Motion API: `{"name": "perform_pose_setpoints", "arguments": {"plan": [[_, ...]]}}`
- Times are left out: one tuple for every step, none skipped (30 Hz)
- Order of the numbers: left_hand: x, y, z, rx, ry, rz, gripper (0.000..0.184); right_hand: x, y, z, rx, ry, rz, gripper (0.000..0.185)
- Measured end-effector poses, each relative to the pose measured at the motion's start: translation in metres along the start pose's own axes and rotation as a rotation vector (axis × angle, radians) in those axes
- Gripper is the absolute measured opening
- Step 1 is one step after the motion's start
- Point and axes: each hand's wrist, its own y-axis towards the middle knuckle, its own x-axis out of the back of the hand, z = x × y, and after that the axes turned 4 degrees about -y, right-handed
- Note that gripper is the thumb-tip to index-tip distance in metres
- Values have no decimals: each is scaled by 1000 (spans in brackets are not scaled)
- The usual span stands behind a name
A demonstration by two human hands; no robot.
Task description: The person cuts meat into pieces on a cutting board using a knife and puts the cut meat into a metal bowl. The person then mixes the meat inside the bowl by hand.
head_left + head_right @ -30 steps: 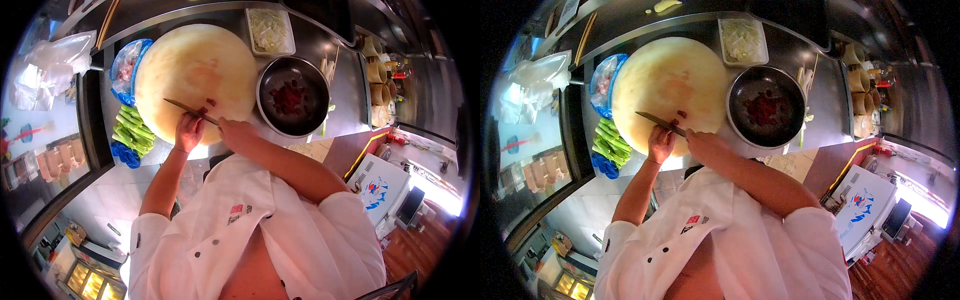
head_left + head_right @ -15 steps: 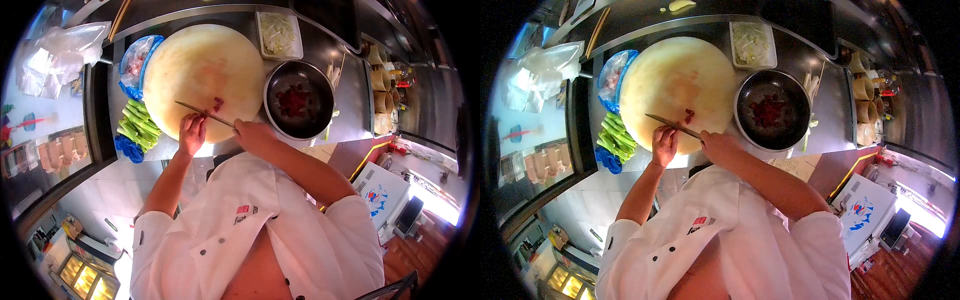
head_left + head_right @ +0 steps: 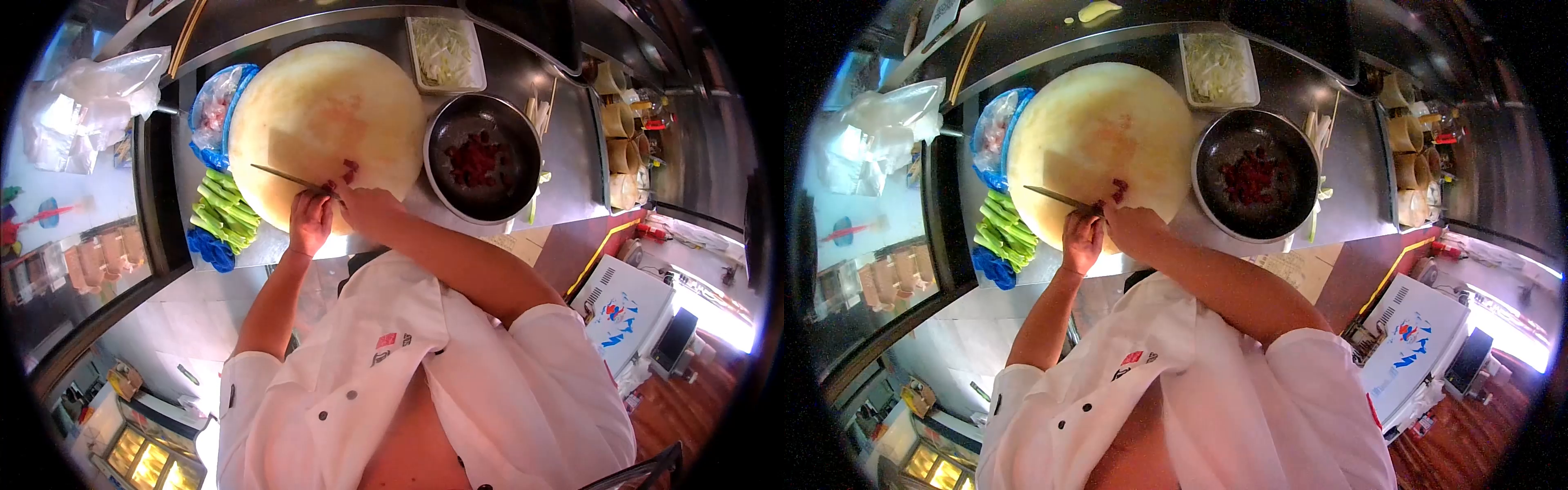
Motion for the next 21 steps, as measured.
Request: {"name": "perform_pose_setpoints", "arguments": {"plan": [[1,2,-1,-15,-17,7,24,2,2,-4,33,16,-43,31],[2,2,-4,-17,-15,1,24,3,2,-8,68,30,-84,33],[4,0,-5,-13,-22,-1,26,1,1,-13,73,24,-88,33],[6,-2,-5,-7,-30,-2,29,-2,-3,-19,65,1,-115,33],[5,-7,-2,-1,-28,-4,29,-8,-9,-23,56,-18,-136,33],[3,-15,2,7,-30,-35,29,0,-19,-21,58,-18,-130,33],[1,-21,5,15,-33,-65,29,17,-31,-15,14,-10,-37,32],[1,-22,5,21,-32,-65,29,30,-42,-10,-30,-2,55,31],[0,-20,4,9,-18,-80,29,35,-50,-9,-28,-3,59,31],[0,-18,3,-3,-3,-96,30,39,-59,-8,-48,4,108,29],[2,-17,2,1,-4,-97,30,40,-66,-8,-69,10,156,29],[4,-16,1,6,4,-73,29,37,-72,-8,-70,10,159,29],[5,-16,1,10,13,-48,28,35,-78,-8,-75,1,153,29],[4,-16,2,12,12,-48,28,33,-80,-8,-81,-8,146,28],[3,-16,3,-1,7,-58,26,31,-79,-8,-83,-7,149,28],[2,-16,4,-14,1,-68,24,27,-77,-8,-93,17,146,28],[2,-16,6,-12,-1,-66,24,23,-74,-8,-102,42,143,28],[2,-16,8,-13,-10,-41,26,18,-67,-6,-103,43,145,28],[3,-16,8,-13,-18,-17,28,13,-55,-3,-98,55,132,28],[2,-18,8,-11,-17,-15,28,8,-43,1,-91,67,118,28],[1,-20,9,2,-16,-26,28,3,-31,6,-89,68,117,28]]}}
